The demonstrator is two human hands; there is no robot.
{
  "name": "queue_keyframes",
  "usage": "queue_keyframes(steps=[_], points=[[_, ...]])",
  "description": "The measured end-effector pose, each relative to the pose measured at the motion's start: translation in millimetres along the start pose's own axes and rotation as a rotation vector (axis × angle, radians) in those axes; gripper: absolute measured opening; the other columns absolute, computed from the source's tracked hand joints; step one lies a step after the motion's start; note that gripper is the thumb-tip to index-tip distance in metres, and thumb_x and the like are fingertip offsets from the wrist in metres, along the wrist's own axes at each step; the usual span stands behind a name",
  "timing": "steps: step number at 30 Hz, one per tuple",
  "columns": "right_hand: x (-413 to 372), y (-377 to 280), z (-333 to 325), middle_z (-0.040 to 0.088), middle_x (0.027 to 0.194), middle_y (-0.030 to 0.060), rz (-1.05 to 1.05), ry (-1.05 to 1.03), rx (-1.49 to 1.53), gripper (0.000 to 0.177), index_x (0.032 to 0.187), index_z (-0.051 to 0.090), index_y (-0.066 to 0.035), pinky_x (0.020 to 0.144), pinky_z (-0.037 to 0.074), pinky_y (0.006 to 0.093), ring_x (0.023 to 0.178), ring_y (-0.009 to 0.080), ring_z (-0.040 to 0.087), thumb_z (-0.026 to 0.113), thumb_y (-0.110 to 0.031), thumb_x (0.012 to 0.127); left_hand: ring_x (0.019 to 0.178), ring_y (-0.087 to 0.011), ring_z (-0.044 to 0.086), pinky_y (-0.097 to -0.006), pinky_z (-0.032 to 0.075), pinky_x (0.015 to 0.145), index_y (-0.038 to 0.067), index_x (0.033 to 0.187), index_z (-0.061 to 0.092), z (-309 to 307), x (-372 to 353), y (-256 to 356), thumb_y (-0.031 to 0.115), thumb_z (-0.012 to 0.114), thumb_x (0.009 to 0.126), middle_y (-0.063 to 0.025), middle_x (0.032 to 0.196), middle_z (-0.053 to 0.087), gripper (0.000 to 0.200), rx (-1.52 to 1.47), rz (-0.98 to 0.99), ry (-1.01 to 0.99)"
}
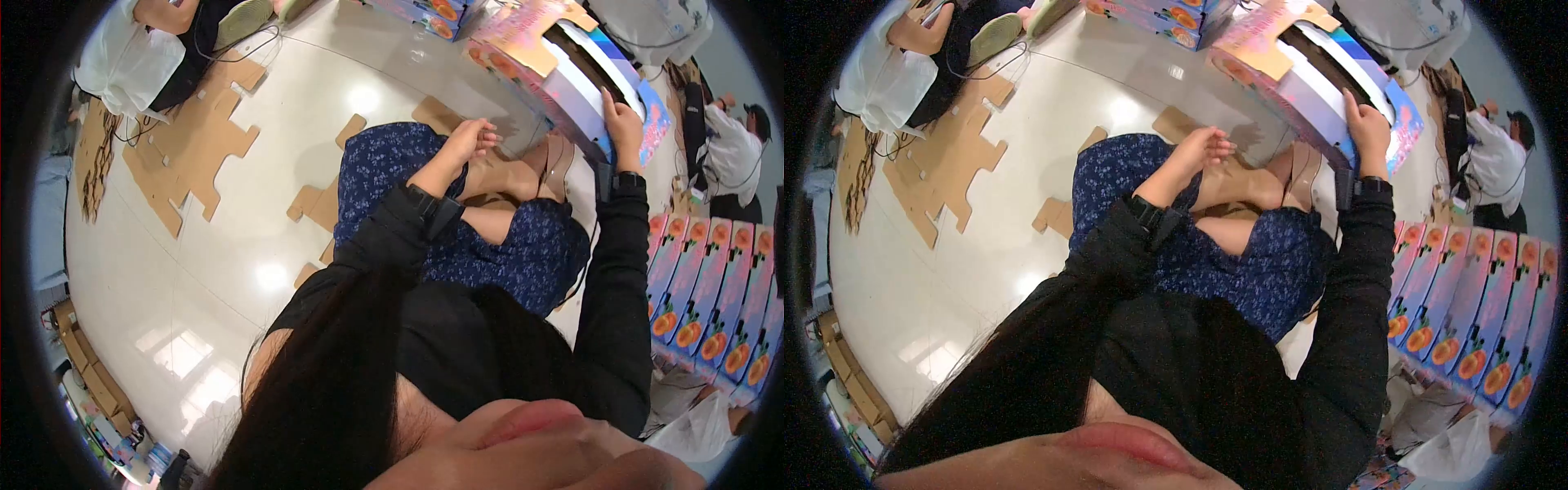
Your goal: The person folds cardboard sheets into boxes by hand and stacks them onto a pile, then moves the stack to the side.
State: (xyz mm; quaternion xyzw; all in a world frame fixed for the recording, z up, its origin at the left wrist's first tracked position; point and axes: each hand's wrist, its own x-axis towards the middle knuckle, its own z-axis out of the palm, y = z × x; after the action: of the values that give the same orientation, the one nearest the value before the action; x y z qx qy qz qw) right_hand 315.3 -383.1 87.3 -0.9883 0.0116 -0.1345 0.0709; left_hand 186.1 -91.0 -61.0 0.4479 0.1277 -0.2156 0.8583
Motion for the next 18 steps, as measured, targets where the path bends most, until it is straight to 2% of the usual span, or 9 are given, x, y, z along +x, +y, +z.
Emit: queue_keyframes(steps=[2, 4, 8, 10, 12, 13, 14, 16, 18], points=[[35.2, 13.2, 1.6, 0.066, 0.078, 0.0213, -0.013, -0.041, -0.044, 0.068, 0.078, 0.071, -0.004, 0.072, 0.048, 0.0454, 0.078, 0.0393, 0.063, 0.046, -0.066, 0.088, 0.092, -0.0150, 0.060, -0.0291, 0.046, 0.081, 0.008, 0.109, 0.056, 0.6, 9.9, 1.2, 0.040, 0.040, 0.100, -0.0036, 0.099, 0.063, 0.037, 0.066, -0.013, -0.002], [65.2, 16.9, 9.2, 0.064, 0.073, 0.0222, -0.045, -0.023, -0.027, 0.070, 0.076, 0.069, -0.001, 0.070, 0.047, 0.0461, 0.075, 0.0399, 0.062, 0.044, -0.065, 0.089, 0.090, -0.0144, 0.059, -0.0288, 0.046, 0.079, 0.008, 0.109, 0.056, 2.7, 16.6, 5.4, 0.041, 0.039, 0.100, -0.0027, 0.098, 0.063, 0.038, 0.130, -0.025, 0.006], [110.2, 20.3, 36.5, 0.063, 0.070, 0.0232, -0.057, -0.064, 0.061, 0.068, 0.078, 0.069, 0.001, 0.070, 0.047, 0.0428, 0.071, 0.0363, 0.063, 0.047, -0.063, 0.090, 0.082, -0.0160, 0.059, -0.0294, 0.047, 0.075, 0.004, 0.102, 0.060, 8.8, 31.8, -15.0, 0.035, 0.049, 0.098, -0.0031, 0.090, 0.061, 0.033, 0.316, 0.173, 0.154], [123.0, 24.1, 67.1, 0.062, 0.067, 0.0227, -0.087, -0.061, 0.116, 0.067, 0.079, 0.068, 0.003, 0.069, 0.047, 0.0403, 0.066, 0.0325, 0.062, 0.051, -0.061, 0.089, 0.081, -0.0196, 0.059, -0.0311, 0.048, 0.076, 0.000, 0.099, 0.060, 17.5, 13.1, -0.7, 0.030, 0.055, 0.095, -0.0085, 0.090, 0.063, 0.030, 0.502, 0.313, 0.204], [131.2, 29.4, 102.6, 0.065, 0.075, 0.0254, -0.070, -0.202, 0.103, 0.068, 0.079, 0.071, 0.000, 0.076, 0.049, 0.0445, 0.078, 0.0399, 0.065, 0.049, -0.064, 0.087, 0.082, -0.0214, 0.060, -0.0318, 0.048, 0.076, -0.001, 0.100, 0.060, 20.2, 10.2, 1.5, 0.029, 0.056, 0.095, -0.0118, 0.092, 0.063, 0.030, 0.670, 0.425, 0.224], [132.9, 30.3, 119.6, 0.064, 0.074, 0.0266, -0.080, -0.236, 0.085, 0.069, 0.079, 0.070, 0.001, 0.076, 0.049, 0.0447, 0.077, 0.0403, 0.065, 0.049, -0.064, 0.087, 0.084, -0.0262, 0.061, -0.0346, 0.049, 0.078, 0.000, 0.101, 0.060, 22.5, 8.2, 4.7, 0.026, 0.057, 0.093, -0.0165, 0.095, 0.064, 0.027, 0.710, 0.434, 0.214], [132.4, 33.1, 134.8, 0.064, 0.074, 0.0266, -0.041, -0.234, 0.170, 0.070, 0.077, 0.069, 0.002, 0.075, 0.049, 0.0447, 0.076, 0.0403, 0.065, 0.049, -0.064, 0.087, 0.085, -0.0277, 0.062, -0.0358, 0.049, 0.078, 0.000, 0.101, 0.061, 23.5, 8.5, 1.1, 0.025, 0.057, 0.093, -0.0169, 0.095, 0.064, 0.027, 0.756, 0.460, 0.221], [125.6, 26.0, 152.4, 0.060, 0.062, 0.0223, -0.064, -0.113, 0.209, 0.067, 0.072, 0.066, 0.005, 0.065, 0.046, 0.0408, 0.060, 0.0320, 0.060, 0.054, -0.058, 0.089, 0.087, -0.0307, 0.062, -0.0382, 0.049, 0.078, 0.000, 0.100, 0.061, 24.1, 8.3, -0.8, 0.023, 0.058, 0.091, -0.0178, 0.095, 0.064, 0.025, 0.859, 0.518, 0.223], [131.8, 20.3, 153.3, 0.058, 0.059, 0.0222, -0.092, -0.101, 0.227, 0.066, 0.071, 0.065, 0.006, 0.063, 0.046, 0.0404, 0.057, 0.0312, 0.059, 0.056, -0.057, 0.088, 0.089, -0.0351, 0.062, -0.0417, 0.049, 0.077, 0.001, 0.098, 0.062, 26.8, 2.6, 0.8, 0.023, 0.058, 0.090, -0.0179, 0.094, 0.063, 0.025, 0.872, 0.471, 0.187]])
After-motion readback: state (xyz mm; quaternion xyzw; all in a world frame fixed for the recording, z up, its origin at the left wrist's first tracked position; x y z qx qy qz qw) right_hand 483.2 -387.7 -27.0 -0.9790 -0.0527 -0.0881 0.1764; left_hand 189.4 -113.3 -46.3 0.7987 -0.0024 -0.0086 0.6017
